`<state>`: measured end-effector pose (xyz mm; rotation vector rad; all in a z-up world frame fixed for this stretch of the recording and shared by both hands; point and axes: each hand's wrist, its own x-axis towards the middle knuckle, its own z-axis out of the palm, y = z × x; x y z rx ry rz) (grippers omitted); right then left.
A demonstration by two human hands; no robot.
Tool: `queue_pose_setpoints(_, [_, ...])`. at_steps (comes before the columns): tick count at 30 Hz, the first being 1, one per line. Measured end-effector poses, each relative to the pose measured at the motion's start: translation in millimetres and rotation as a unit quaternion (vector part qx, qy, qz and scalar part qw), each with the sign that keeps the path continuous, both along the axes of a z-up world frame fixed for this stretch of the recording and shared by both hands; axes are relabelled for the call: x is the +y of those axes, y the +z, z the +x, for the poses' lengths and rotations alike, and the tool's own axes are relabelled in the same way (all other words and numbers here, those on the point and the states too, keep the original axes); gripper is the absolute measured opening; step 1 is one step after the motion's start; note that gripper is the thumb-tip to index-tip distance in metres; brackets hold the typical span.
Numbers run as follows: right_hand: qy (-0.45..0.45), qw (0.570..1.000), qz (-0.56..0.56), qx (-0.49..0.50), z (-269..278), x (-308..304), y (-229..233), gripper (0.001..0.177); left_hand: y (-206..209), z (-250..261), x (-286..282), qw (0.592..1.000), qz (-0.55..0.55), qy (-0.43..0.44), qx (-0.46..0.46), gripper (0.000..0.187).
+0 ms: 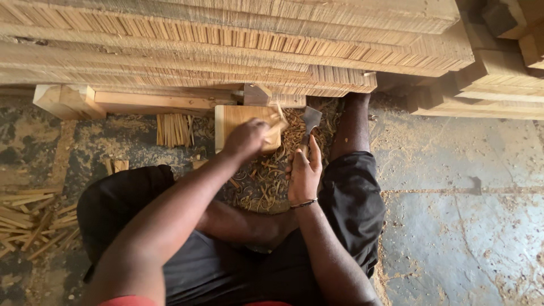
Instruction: The person shapes a small piece of wood using a hand tool, removing thin shavings while sitting on the floor of a workshop.
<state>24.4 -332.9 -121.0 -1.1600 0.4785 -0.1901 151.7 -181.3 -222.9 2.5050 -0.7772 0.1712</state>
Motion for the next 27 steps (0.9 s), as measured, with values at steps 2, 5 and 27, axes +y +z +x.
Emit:
queue_pose_setpoints(2, [-0.008,1.0,-0.014,0.005,0,1,1,0.063,1,6,-16,0.985,-0.06,-0.134,-0.091,0.003])
queue_pose_setpoints(5, [-0.009,1.0,-0.016,-0.002,-1,2,1,0.065,15,4,-8,0.994,-0.075,-0.072,-0.032,0.006])
queue_pose_setpoints(27, [0.123,0.992,0.004,0.037,-11,32,-16,0.067,62,-28,46,0.992,0.11,0.05,0.034,0.011])
